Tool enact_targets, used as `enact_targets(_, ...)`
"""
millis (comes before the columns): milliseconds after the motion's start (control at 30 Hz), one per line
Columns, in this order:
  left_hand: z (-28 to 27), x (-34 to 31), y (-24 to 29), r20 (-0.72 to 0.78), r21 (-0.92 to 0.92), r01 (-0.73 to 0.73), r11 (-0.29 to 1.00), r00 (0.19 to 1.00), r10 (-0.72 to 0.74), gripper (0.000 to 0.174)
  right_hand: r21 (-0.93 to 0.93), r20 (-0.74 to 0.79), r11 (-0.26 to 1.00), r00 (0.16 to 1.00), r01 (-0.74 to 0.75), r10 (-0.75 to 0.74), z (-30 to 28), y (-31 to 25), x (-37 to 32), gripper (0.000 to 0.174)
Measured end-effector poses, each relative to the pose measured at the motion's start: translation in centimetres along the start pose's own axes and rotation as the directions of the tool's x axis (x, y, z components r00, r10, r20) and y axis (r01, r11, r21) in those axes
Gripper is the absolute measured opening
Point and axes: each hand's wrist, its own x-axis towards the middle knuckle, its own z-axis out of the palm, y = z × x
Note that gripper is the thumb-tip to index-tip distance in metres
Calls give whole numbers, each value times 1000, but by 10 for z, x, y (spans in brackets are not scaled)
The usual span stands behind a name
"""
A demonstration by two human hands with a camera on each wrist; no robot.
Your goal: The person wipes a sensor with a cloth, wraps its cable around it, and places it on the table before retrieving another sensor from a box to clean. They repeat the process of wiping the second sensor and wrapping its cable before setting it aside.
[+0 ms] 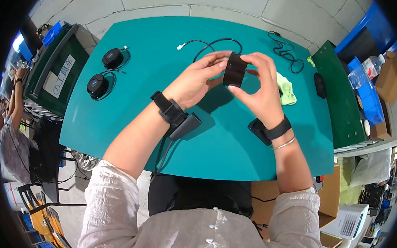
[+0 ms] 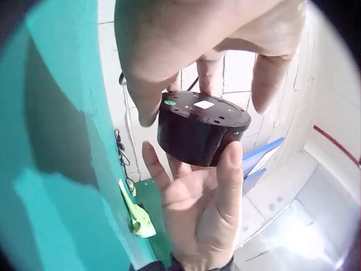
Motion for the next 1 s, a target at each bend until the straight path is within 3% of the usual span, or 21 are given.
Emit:
enact_targets(67, 2, -2, 7, -59, 73, 82, 994, 995, -78, 48, -419, 46, 890, 984, 177, -173, -4, -6, 1, 65)
enact_targets(100, 0, 0, 7, 7, -95, 120, 988, 993, -120, 45, -482, 114, 852, 979, 203, -169, -4, -7, 1, 65)
enact_targets(267, -1, -2, 6, 49, -114, 119, 986, 992, -114, 42, -483, 275, 817, 940, 316, -201, -5, -12, -1, 69)
enact_targets(333, -3, 1, 2, -1, -75, 19, 997, 1000, -19, 43, -189, 151, 967, 978, 169, -142, -8, -13, 0, 78)
enact_targets(400, -3, 0, 0, 5, -112, 30, 993, 1000, -29, 43, -182, 116, 974, 986, 137, -117, -10, -5, -1, 82)
enact_targets(467, -1, -1, 0, -19, -148, 9, 989, 1000, -12, 38, 88, 43, 992, 995, -96, 92, -6, 3, -6, 83)
enact_targets(533, 1, -2, -2, 4, -113, 35, 993, 999, -34, 39, 110, 43, 982, 988, -150, 146, -1, 4, -9, 79)
enact_targets(600, 1, 2, -8, 87, -258, 34, 965, 996, -12, 48, 1, 39, 969, 968, -248, 248, 0, 0, -9, 76)
enact_targets(667, 3, -1, -6, 77, -227, 51, 973, 996, -34, 49, -31, -3, 976, 977, -215, 215, 1, 2, -8, 73)
enact_targets(733, 5, -1, -5, 71, -208, 62, 976, 996, -48, 51, -59, 48, 984, 984, -166, 169, 1, 5, -9, 73)
enact_targets(800, 5, -2, -6, -74, 188, 65, 980, 996, -52, 50, -80, 68, 984, 984, -157, 163, -3, 10, -10, 70)
enact_targets(867, 2, -1, -3, -103, 84, 73, 994, 993, -64, 48, 263, 64, 906, 943, -331, 326, -8, 18, -7, 69)
enact_targets(900, -2, 1, -2, -136, -11, 114, 993, 984, -114, 45, 269, -17, 914, 947, -304, 320, -20, 22, -2, 67)
enact_targets(967, -1, 2, -6, -215, -173, 115, 978, 965, -151, 37, -163, -154, 890, 902, -427, 404, -58, 32, 4, 61)
enact_targets(1000, 0, 2, -7, -218, -180, 108, 978, 965, -147, 37, -377, -205, 811, 894, -447, 398, -76, 44, 0, 58)
